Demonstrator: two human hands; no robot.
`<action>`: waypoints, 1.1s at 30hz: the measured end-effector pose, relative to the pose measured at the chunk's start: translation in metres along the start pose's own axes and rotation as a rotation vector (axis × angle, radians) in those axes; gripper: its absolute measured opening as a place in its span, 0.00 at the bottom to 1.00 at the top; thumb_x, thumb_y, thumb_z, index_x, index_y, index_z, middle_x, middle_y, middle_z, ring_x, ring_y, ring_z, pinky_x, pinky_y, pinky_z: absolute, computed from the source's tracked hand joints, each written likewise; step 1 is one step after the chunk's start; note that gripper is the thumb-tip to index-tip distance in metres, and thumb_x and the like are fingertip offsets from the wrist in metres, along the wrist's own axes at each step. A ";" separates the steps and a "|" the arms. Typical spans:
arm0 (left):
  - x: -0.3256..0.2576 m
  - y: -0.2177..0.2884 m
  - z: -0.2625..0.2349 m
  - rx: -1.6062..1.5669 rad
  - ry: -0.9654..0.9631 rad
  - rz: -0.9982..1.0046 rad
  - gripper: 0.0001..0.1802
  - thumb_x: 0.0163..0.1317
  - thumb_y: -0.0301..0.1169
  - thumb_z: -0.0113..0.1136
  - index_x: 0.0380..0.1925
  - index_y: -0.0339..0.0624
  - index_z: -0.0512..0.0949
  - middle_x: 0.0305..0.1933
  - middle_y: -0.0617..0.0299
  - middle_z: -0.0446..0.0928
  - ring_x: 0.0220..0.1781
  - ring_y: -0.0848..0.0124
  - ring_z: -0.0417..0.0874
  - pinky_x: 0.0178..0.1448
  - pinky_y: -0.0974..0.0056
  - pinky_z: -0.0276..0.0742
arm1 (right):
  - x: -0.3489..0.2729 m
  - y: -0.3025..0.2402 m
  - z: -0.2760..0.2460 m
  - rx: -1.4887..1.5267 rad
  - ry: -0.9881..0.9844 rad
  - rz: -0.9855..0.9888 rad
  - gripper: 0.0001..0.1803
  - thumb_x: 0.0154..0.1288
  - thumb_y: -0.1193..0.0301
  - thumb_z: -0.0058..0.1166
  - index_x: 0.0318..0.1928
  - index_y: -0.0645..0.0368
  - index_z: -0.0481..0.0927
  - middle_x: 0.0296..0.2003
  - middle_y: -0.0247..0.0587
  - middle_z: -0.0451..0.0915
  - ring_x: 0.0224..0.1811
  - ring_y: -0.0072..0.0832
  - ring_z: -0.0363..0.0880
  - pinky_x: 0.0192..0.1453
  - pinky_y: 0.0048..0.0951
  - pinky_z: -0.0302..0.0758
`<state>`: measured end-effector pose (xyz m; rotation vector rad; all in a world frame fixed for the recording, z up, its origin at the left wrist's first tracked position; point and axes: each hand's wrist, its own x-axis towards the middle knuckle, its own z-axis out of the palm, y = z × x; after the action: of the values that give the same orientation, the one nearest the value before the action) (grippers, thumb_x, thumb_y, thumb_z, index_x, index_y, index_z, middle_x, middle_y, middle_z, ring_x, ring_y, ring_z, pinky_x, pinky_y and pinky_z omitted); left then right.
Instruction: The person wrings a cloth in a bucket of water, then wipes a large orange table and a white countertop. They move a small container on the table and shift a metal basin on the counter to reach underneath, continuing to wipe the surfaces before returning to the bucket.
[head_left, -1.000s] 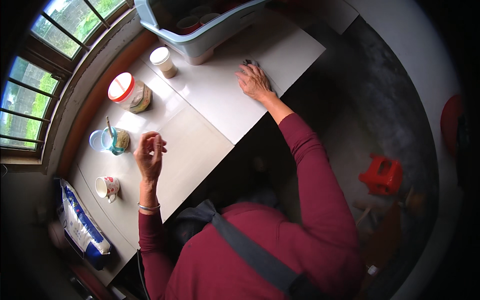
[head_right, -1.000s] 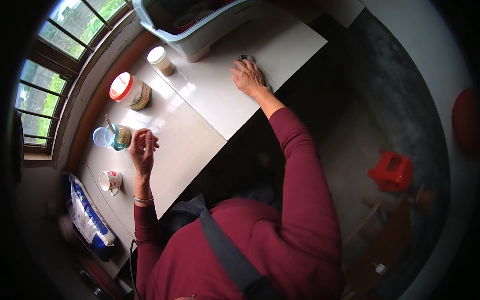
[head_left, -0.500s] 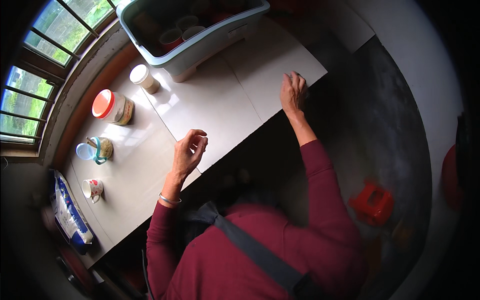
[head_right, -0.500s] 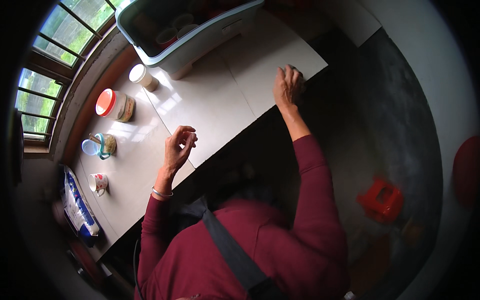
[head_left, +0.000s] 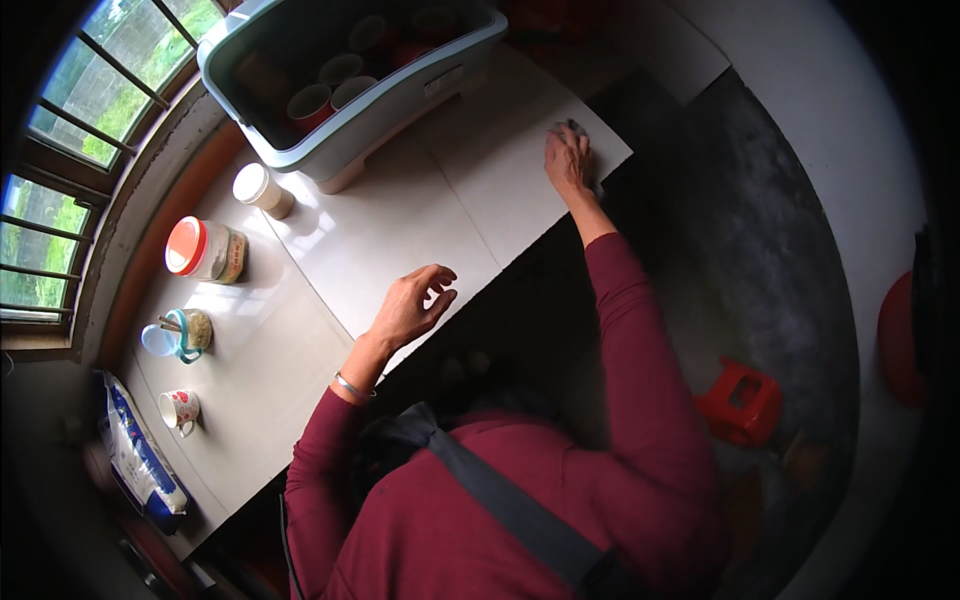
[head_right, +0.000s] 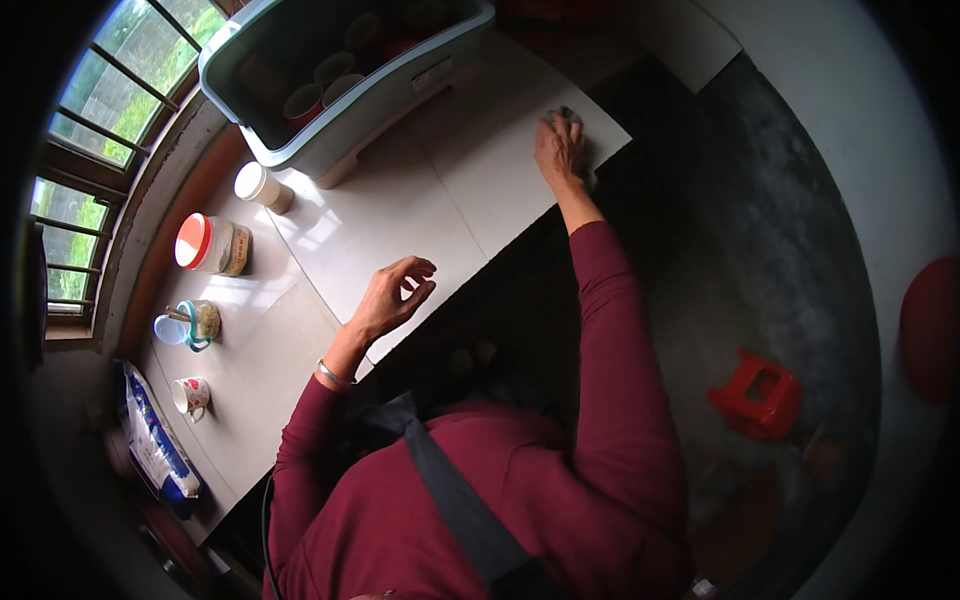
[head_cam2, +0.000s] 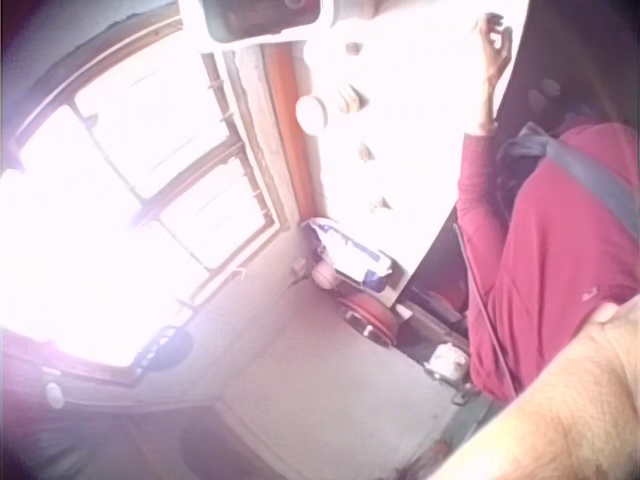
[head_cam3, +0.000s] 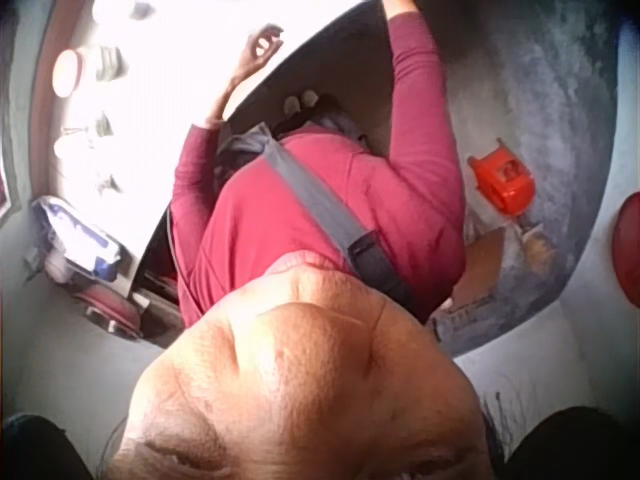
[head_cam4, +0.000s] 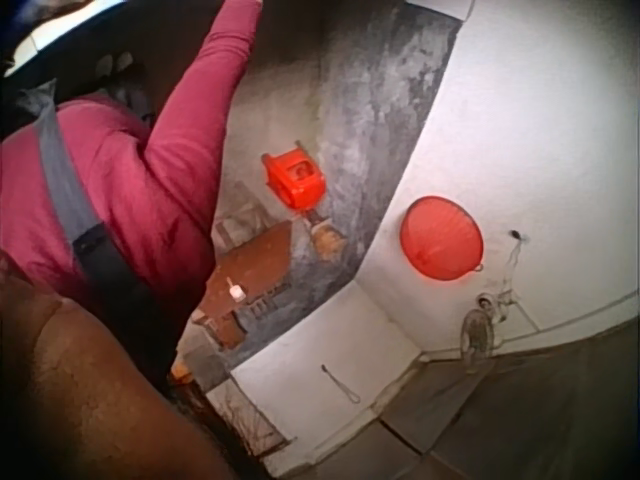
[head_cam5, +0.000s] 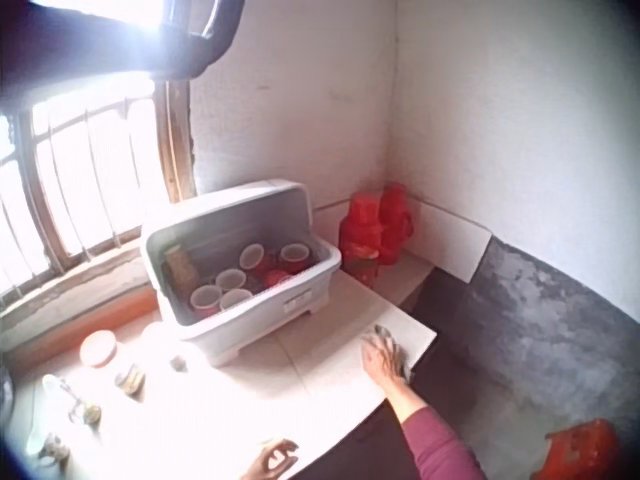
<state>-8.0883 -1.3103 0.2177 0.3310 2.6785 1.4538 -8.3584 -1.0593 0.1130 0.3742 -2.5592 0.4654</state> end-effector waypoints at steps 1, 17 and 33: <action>0.002 -0.003 0.005 0.022 0.007 0.003 0.10 0.57 0.27 0.60 0.39 0.39 0.76 0.37 0.58 0.79 0.37 0.65 0.81 0.39 0.65 0.78 | 0.005 0.013 0.003 -0.041 0.040 0.060 0.14 0.60 0.72 0.49 0.46 0.55 0.80 0.54 0.42 0.73 0.54 0.45 0.67 0.54 0.44 0.67; 0.117 0.013 0.109 0.554 0.063 -0.168 0.19 0.45 0.31 0.65 0.38 0.43 0.71 0.43 0.56 0.69 0.49 0.56 0.69 0.50 0.55 0.66 | 0.050 -0.036 0.027 0.253 -0.263 -0.241 0.10 0.59 0.65 0.50 0.35 0.54 0.81 0.52 0.43 0.72 0.58 0.45 0.63 0.60 0.53 0.59; 0.085 0.016 0.114 0.391 0.287 -0.161 0.18 0.46 0.23 0.63 0.39 0.42 0.72 0.44 0.55 0.70 0.50 0.54 0.70 0.54 0.56 0.67 | 0.033 0.151 -0.048 0.036 -0.152 0.066 0.17 0.64 0.66 0.49 0.53 0.51 0.75 0.52 0.44 0.70 0.51 0.49 0.69 0.51 0.48 0.71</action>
<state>-8.1494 -1.1891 0.1713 -0.0826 3.1270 0.9930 -8.4175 -0.9097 0.1307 0.3504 -2.7205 0.5264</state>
